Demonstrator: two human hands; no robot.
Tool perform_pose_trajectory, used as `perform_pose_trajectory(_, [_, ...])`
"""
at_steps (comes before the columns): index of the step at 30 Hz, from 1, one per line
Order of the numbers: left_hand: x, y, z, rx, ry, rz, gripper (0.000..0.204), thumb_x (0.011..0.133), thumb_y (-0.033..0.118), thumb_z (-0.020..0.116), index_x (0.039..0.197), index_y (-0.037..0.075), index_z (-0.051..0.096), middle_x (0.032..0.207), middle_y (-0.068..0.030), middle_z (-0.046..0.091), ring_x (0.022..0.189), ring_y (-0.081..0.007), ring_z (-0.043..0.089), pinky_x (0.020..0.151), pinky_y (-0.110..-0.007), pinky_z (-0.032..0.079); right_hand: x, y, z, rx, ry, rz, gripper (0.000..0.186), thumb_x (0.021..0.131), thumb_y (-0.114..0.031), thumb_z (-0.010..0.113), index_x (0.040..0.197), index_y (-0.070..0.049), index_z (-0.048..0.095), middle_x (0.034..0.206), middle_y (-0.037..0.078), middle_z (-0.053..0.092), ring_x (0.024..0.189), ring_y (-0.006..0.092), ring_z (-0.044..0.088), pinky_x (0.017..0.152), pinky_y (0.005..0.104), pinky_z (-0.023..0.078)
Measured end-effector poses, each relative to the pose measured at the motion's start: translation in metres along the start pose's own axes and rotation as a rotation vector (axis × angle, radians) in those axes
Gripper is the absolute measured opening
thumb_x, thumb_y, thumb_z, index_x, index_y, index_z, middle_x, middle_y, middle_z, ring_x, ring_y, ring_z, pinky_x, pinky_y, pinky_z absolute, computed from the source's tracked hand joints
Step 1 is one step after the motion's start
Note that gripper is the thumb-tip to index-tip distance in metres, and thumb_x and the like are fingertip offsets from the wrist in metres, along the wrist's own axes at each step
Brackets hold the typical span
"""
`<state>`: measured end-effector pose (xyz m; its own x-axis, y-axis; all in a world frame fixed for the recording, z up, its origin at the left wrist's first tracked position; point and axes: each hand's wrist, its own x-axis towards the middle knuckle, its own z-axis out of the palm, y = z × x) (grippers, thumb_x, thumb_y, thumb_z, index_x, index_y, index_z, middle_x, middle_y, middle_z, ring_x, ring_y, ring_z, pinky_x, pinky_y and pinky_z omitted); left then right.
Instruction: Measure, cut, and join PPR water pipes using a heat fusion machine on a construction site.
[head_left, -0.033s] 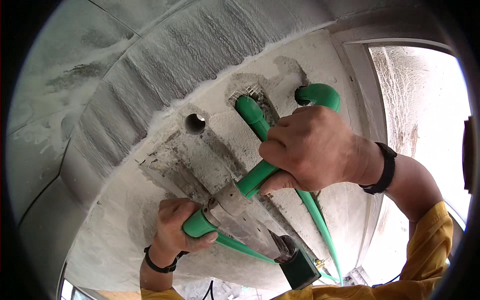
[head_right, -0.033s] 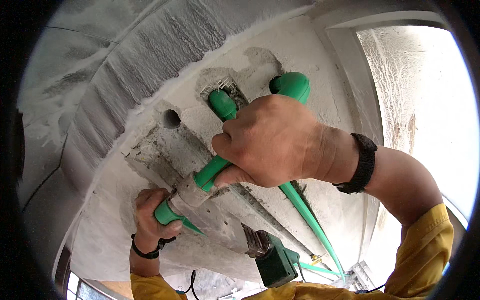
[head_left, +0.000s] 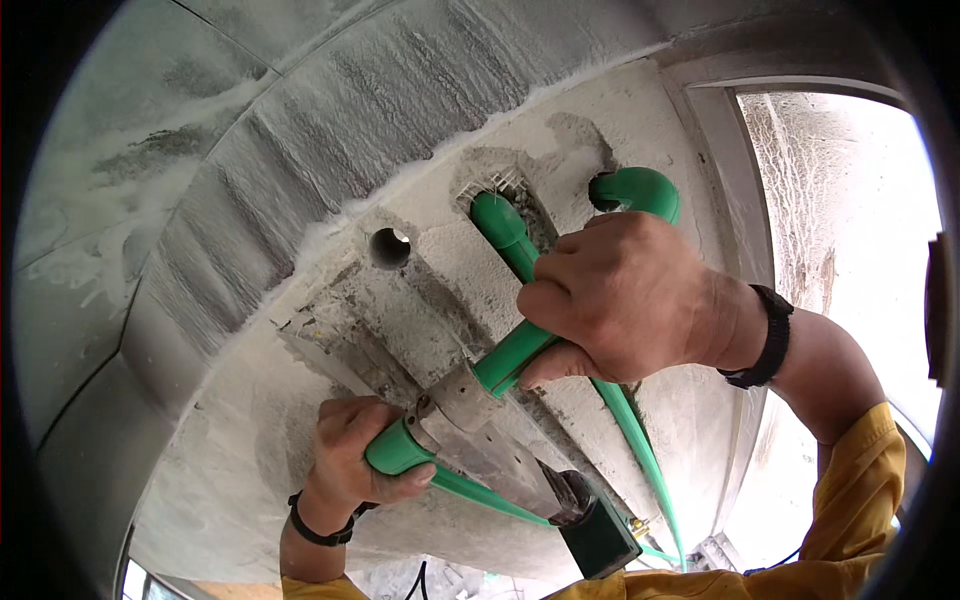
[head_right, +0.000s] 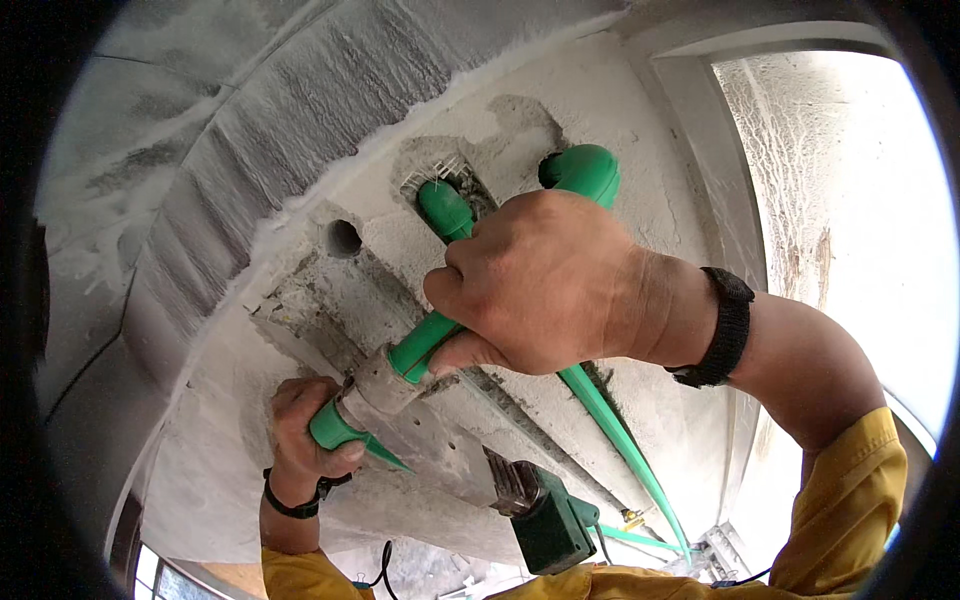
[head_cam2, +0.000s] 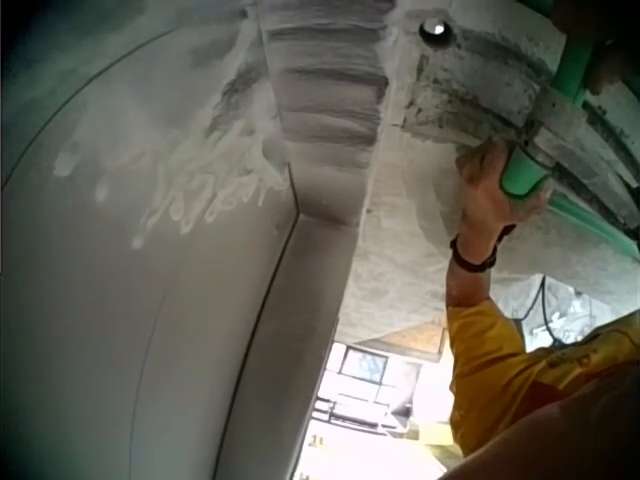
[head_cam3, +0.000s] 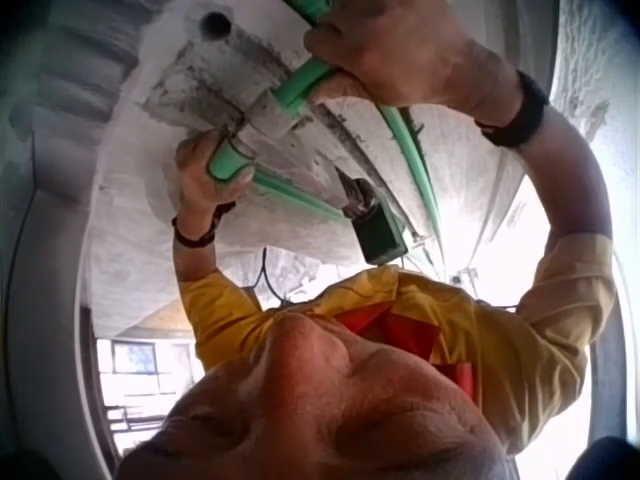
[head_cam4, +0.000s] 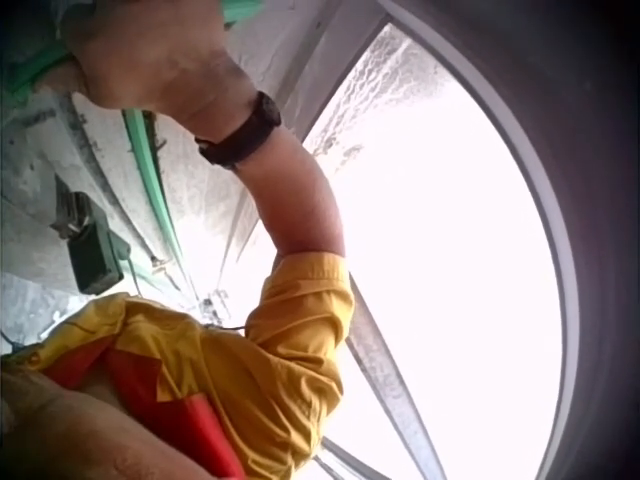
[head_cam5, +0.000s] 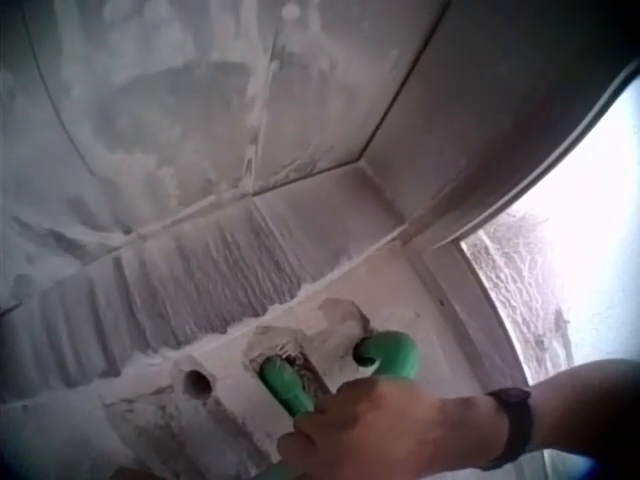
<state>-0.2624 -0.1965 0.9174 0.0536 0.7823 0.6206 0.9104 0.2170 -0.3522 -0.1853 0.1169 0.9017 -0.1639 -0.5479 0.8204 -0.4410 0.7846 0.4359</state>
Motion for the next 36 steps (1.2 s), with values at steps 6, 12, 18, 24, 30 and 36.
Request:
perform_pose_trajectory(6, [0.001,0.001,0.0,-0.028,-0.012,-0.028,0.047,0.067,0.047,0.078,0.076,0.004,0.06,0.057,-0.0086,0.056,0.047,-0.0265,0.058,0.045,-0.035,0.046,0.003,-0.001,-0.006,0.013,-0.082,0.029,0.047,0.082,-0.057,0.062,0.078,-0.01,0.061,0.065,0.002,0.058,0.067,0.0223,0.066,0.057,0.037,0.053])
perform_pose_trajectory(12, [0.0,-0.001,-0.001,0.05,0.008,0.011,0.047,0.067,0.047,0.077,0.074,0.004,0.06,0.057,-0.0081,0.054,0.045,-0.0263,0.056,0.044,-0.036,0.045,0.005,-0.004,-0.004,0.003,-0.118,0.06,0.045,0.082,-0.057,0.062,0.078,-0.011,0.061,0.066,0.001,0.058,0.069,0.0221,0.066,0.059,0.0367,0.054])
perform_pose_trajectory(18, [0.001,0.004,-0.003,0.044,-0.009,-0.026,0.05,0.067,0.05,0.077,0.072,0.003,0.059,0.056,-0.0086,0.053,0.046,-0.0273,0.056,0.046,-0.036,0.045,0.002,-0.004,-0.004,0.012,-0.047,0.056,0.046,0.082,-0.056,0.063,0.077,-0.011,0.061,0.065,0.002,0.058,0.068,0.0227,0.066,0.059,0.0356,0.053])
perform_pose_trajectory(24, [-0.004,0.001,0.007,0.059,0.052,-0.037,0.06,0.071,0.06,0.072,0.069,0.002,0.058,0.056,-0.0089,0.052,0.047,-0.0297,0.055,0.046,-0.037,0.044,-0.003,0.0,-0.001,0.063,-0.087,0.101,0.046,0.085,-0.055,0.061,0.082,-0.009,0.064,0.068,0.005,0.062,0.07,0.027,0.067,0.063,0.0387,0.054])
perform_pose_trajectory(30, [-0.018,-0.005,0.006,0.079,0.094,-0.091,0.065,0.075,0.064,0.067,0.074,0.0,0.059,0.063,-0.0114,0.056,0.055,-0.0323,0.056,0.053,-0.04,0.045,-0.005,0.001,0.006,0.072,0.059,0.048,0.045,0.084,-0.055,0.063,0.076,-0.011,0.06,0.066,0.001,0.058,0.065,0.0238,0.064,0.058,0.0363,0.052])
perform_pose_trajectory(36, [-0.021,-0.009,0.009,0.115,0.133,-0.013,0.07,0.077,0.067,0.065,0.082,-0.002,0.059,0.067,-0.0121,0.058,0.059,-0.0325,0.057,0.055,-0.041,0.046,-0.006,-0.001,0.002,0.078,-0.024,0.074,0.047,0.086,-0.054,0.062,0.084,-0.008,0.068,0.07,0.006,0.067,0.075,0.0282,0.069,0.066,0.0392,0.055])
